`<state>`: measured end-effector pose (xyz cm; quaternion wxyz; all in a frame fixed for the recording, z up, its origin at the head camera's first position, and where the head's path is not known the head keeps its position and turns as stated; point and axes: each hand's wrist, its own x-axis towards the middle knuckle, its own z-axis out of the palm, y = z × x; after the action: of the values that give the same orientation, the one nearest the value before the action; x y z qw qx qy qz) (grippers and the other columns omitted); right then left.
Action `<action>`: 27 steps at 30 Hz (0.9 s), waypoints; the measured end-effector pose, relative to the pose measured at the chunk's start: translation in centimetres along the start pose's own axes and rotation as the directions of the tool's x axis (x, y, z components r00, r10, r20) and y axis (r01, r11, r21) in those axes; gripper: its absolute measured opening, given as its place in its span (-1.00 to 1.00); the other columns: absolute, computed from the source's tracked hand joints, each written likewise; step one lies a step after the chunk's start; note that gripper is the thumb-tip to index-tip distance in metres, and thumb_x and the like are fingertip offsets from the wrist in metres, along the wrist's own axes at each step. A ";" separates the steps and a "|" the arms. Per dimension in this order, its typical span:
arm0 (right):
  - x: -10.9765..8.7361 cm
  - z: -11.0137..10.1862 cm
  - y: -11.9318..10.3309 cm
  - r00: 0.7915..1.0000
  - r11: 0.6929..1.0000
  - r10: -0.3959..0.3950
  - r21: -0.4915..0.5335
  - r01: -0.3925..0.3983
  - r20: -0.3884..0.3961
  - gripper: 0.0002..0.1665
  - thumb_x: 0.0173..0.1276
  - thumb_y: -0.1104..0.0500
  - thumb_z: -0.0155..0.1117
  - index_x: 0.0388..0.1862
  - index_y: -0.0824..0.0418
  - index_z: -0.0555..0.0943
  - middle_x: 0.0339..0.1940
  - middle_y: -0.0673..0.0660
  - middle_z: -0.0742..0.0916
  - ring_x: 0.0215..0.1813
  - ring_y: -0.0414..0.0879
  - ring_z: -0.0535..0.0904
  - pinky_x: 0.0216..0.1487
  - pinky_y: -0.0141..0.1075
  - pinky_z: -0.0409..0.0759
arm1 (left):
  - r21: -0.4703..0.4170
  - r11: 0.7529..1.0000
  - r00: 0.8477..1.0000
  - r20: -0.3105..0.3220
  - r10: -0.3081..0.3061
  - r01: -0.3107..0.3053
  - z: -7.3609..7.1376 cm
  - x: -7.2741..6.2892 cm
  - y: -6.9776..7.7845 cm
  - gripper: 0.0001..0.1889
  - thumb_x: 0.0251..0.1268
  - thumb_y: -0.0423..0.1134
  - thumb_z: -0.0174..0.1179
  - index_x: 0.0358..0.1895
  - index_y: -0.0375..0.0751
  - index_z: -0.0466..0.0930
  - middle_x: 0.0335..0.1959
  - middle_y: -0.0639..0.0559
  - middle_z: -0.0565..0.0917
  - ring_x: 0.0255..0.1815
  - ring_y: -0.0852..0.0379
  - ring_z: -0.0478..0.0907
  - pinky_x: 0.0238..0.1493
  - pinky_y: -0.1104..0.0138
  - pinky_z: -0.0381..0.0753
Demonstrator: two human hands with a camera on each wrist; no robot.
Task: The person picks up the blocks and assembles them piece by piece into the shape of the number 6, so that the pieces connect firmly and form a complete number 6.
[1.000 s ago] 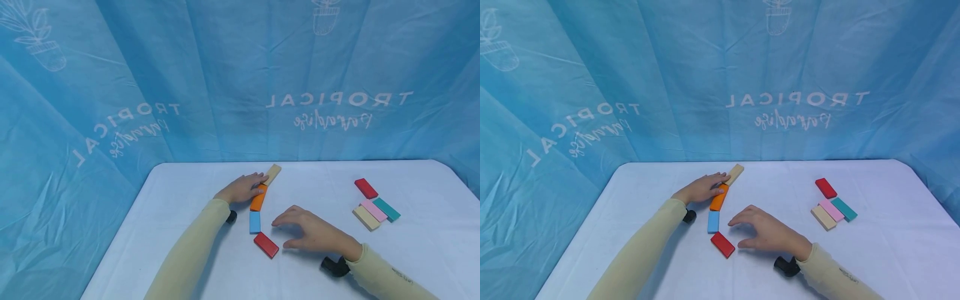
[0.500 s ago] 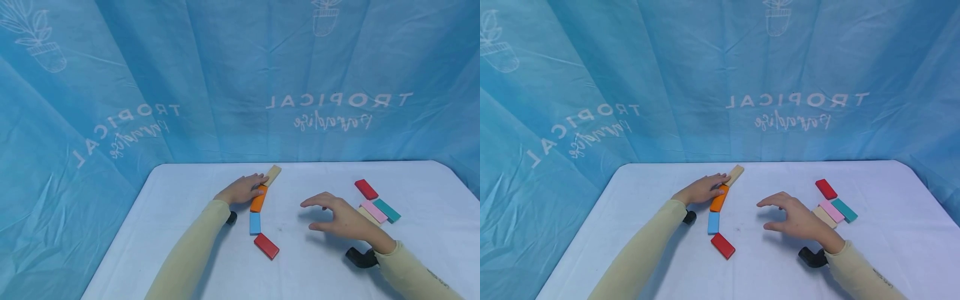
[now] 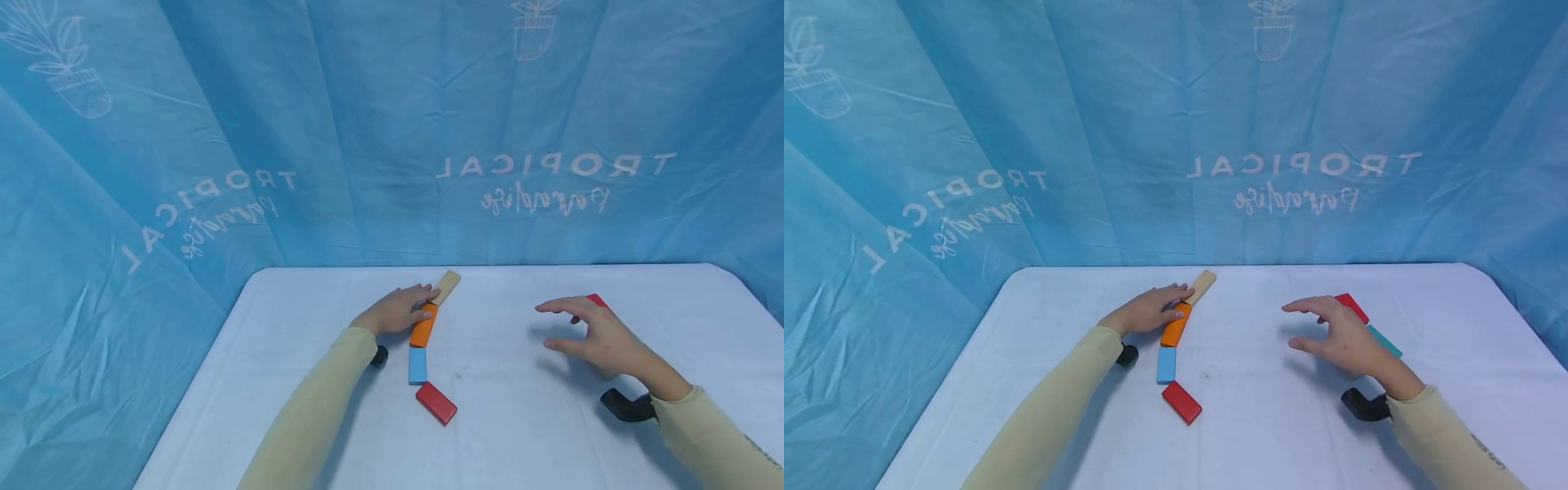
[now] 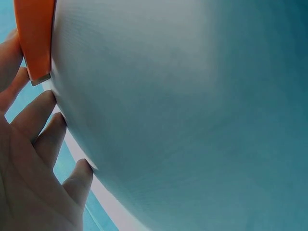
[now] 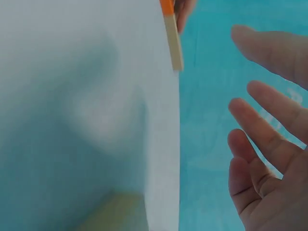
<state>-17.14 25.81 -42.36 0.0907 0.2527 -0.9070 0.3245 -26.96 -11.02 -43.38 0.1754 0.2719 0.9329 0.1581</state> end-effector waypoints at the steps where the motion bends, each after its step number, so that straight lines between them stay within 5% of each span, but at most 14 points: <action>1: -0.1 -0.2 0.4 1.000 1.000 0.006 -0.012 -0.006 -0.006 -0.38 0.15 0.07 0.61 0.22 0.00 0.64 0.15 0.02 0.70 0.08 -0.25 0.48 -0.11 -0.20 0.59 | -0.001 1.000 1.000 0.000 -0.001 0.001 0.0 0.0 0.0 -0.41 0.60 0.00 -0.02 0.60 0.10 0.15 0.61 -0.02 0.15 0.62 0.03 0.03 0.60 0.08 -0.07; 8: -0.6 -1.8 2.2 0.990 0.989 0.143 -0.038 -0.144 -0.006 -0.38 0.23 0.05 0.54 0.27 0.10 0.60 0.09 0.20 0.64 -0.09 -0.01 0.44 -0.24 -0.17 0.52 | 0.005 1.000 1.000 0.000 0.004 -0.004 0.1 0.1 -0.2 -0.41 0.61 0.01 -0.03 0.60 0.09 0.14 0.61 -0.02 0.15 0.62 0.02 0.03 0.60 0.07 -0.07; 15: -0.3 -3.0 3.7 0.954 0.951 0.299 -0.080 -0.298 0.011 -0.29 0.27 -0.01 0.50 0.32 0.24 0.54 0.27 0.42 0.54 0.06 0.28 0.48 -0.19 -0.02 0.59 | 0.007 1.000 1.000 -0.001 0.009 -0.009 -0.1 0.2 -0.2 -0.41 0.61 0.01 -0.03 0.60 0.11 0.14 0.61 0.00 0.15 0.63 0.03 0.00 0.60 0.05 -0.08; 27: 0.0 -4.5 5.6 0.912 0.909 0.405 -0.136 -0.394 0.065 -0.15 0.28 -0.05 0.47 0.41 0.36 0.41 0.26 0.55 0.47 0.10 0.47 0.44 -0.10 0.25 0.63 | 0.006 1.000 1.000 0.005 -0.005 0.005 0.0 0.2 -0.2 -0.41 0.60 0.02 -0.03 0.61 0.13 0.12 0.61 0.00 0.15 0.63 0.05 0.00 0.60 0.07 -0.09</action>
<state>-20.02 32.44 -41.93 -0.0045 0.0703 -0.9605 0.2693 -27.22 -11.09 -43.48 0.1774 0.2704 0.9336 0.1544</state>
